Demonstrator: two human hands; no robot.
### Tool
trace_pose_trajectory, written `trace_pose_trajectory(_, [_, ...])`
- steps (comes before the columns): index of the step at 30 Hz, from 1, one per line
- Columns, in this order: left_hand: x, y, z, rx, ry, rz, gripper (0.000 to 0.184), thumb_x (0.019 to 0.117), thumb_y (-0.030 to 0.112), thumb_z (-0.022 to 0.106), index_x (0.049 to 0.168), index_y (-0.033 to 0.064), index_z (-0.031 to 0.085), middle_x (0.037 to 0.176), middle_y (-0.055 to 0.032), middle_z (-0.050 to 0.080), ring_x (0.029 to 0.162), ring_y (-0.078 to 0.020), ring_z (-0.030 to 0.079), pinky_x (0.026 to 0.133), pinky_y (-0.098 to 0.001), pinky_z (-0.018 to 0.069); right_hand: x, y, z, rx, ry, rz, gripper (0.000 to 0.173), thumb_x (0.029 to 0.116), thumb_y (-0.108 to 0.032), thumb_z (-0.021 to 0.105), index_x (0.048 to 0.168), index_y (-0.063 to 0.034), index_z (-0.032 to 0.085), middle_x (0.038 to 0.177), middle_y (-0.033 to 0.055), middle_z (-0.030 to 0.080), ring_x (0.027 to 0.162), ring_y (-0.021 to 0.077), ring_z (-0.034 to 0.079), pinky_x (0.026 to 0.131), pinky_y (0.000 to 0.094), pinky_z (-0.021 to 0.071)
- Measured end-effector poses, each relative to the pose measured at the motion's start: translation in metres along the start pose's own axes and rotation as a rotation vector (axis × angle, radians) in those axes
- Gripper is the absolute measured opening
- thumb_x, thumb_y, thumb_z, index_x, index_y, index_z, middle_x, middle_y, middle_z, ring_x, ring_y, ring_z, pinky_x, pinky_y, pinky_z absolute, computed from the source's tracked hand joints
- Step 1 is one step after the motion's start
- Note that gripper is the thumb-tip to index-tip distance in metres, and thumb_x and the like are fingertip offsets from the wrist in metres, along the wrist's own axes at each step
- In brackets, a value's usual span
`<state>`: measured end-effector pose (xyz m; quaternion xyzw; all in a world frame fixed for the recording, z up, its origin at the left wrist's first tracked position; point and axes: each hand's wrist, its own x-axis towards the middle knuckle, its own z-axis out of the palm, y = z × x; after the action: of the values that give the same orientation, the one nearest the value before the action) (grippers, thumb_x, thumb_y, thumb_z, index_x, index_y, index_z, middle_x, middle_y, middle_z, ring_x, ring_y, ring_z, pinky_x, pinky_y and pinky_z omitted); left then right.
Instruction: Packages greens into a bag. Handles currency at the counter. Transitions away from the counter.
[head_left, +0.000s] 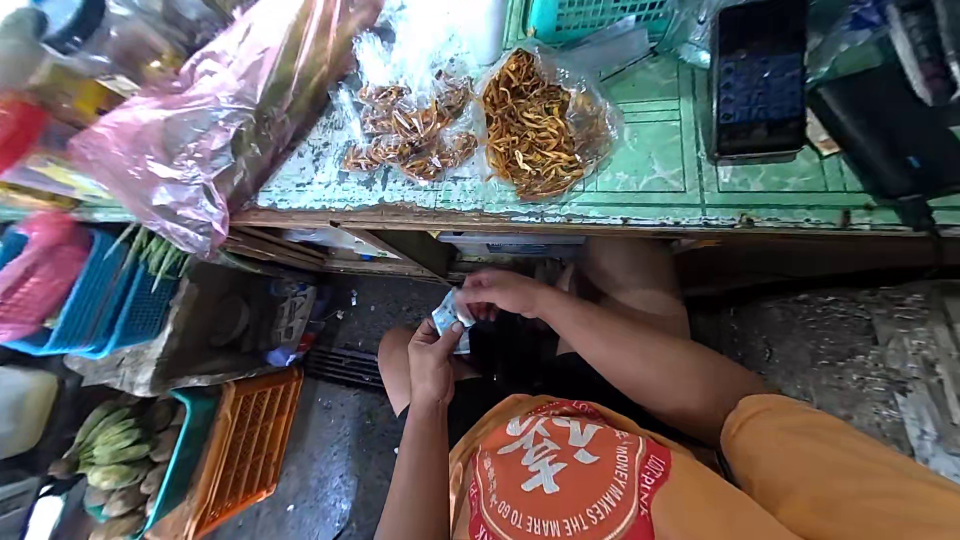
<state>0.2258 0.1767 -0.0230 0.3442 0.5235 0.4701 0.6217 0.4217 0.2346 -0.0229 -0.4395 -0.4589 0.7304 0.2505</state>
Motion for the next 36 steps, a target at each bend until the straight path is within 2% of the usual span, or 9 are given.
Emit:
trace_pose_trajectory(4, [-0.008,-0.001,0.007,0.173,0.002,-0.011,0.044,0.0801,0.005,0.078,0.119,-0.0082,0.062,0.1,-0.0191,0.073,0.088,-0.0255,0.073,0.08,-0.0423,0.0637,0.002,0.008,0.009,-0.171,-0.036,-0.044,0.032,0.0964,-0.022,0.07,0.117,0.0025,0.065,0.102,0.0163,0.069,0.082,0.0223,0.068,0.074,0.0434,0.0578])
trace_pose_trajectory(7, [-0.008,-0.004,0.001,0.006,-0.08,-0.047,0.053,0.0803,0.007,0.072,0.129,-0.0021,0.052,0.106,-0.0151,0.071,0.09,-0.0222,0.073,0.077,-0.0401,0.0639,-0.006,0.005,0.003,-0.19,-0.044,-0.074,0.026,0.0972,-0.014,0.068,0.114,0.0055,0.064,0.098,0.0173,0.068,0.079,0.0219,0.067,0.072,0.0425,0.0577])
trace_pose_trajectory(11, [-0.002,-0.022,-0.024,-0.298,-0.327,-0.151,0.079,0.0769,0.034,0.085,0.144,0.012,0.049,0.12,-0.0152,0.069,0.101,-0.0264,0.072,0.083,-0.0442,0.0624,-0.023,-0.005,0.002,-0.294,-0.053,-0.089,0.022,0.0977,-0.012,0.067,0.11,0.0057,0.065,0.093,0.0171,0.068,0.076,0.0217,0.066,0.068,0.0426,0.0555])
trace_pose_trajectory(14, [-0.004,-0.034,-0.028,-0.489,-0.444,-0.303,0.052,0.0764,0.028,0.087,0.121,0.009,0.07,0.108,-0.0196,0.074,0.093,-0.0316,0.075,0.081,-0.0474,0.063,-0.04,-0.008,0.002,-0.331,-0.037,-0.095,0.026,0.0987,-0.013,0.068,0.117,0.0055,0.065,0.1,0.0184,0.07,0.081,0.0227,0.07,0.076,0.0431,0.0594])
trace_pose_trajectory(18, [-0.006,-0.042,-0.023,-0.53,-0.468,-0.298,0.031,0.0785,0.016,0.086,0.107,0.0087,0.075,0.097,-0.0151,0.075,0.081,-0.0232,0.074,0.073,-0.0402,0.0627,-0.066,-0.001,-0.006,-0.299,0.043,-0.125,0.026,0.0971,-0.01,0.069,0.118,0.0045,0.066,0.101,0.0174,0.071,0.084,0.0208,0.07,0.079,0.0407,0.059])
trace_pose_trajectory(21, [-0.007,-0.044,-0.017,-0.565,-0.508,-0.287,0.037,0.0784,0.014,0.085,0.114,0.0091,0.074,0.109,-0.0186,0.074,0.095,-0.0306,0.075,0.085,-0.0496,0.062,-0.083,0.006,-0.01,-0.307,0.102,-0.121,0.024,0.0979,-0.014,0.069,0.113,0.004,0.068,0.096,0.0148,0.07,0.08,0.0178,0.068,0.076,0.0381,0.0575])
trace_pose_trajectory(25, [-0.012,-0.019,0.008,-0.307,-0.335,-0.24,0.053,0.0741,0.017,0.088,0.12,0.0029,0.064,0.101,-0.0163,0.074,0.083,-0.0224,0.074,0.07,-0.038,0.0637,-0.103,0.006,-0.012,-0.216,0.283,-0.115,0.023,0.0975,-0.018,0.068,0.108,0.0024,0.07,0.096,0.0113,0.071,0.083,0.0151,0.069,0.078,0.0358,0.0595])
trace_pose_trajectory(28, [-0.012,-0.003,0.008,-0.319,-0.38,-0.237,0.056,0.0775,0.007,0.081,0.127,-0.0005,0.057,0.108,-0.0176,0.072,0.09,-0.0229,0.074,0.077,-0.0381,0.0632,-0.111,0.007,-0.013,-0.099,0.356,-0.118,0.021,0.0989,-0.019,0.066,0.109,-0.0006,0.071,0.096,0.0055,0.073,0.082,0.0086,0.069,0.074,0.0277,0.0589])
trace_pose_trajectory(36, [-0.022,0.016,-0.012,-0.372,-0.361,-0.056,0.013,0.0908,0.014,0.075,0.096,0.0028,0.074,0.09,-0.0143,0.074,0.073,-0.0157,0.071,0.067,-0.0303,0.0603,-0.124,-0.008,-0.006,-0.029,0.458,-0.238,0.011,0.0962,-0.011,0.068,0.097,-0.0025,0.075,0.084,0.0035,0.073,0.069,0.007,0.065,0.065,0.0235,0.0558])
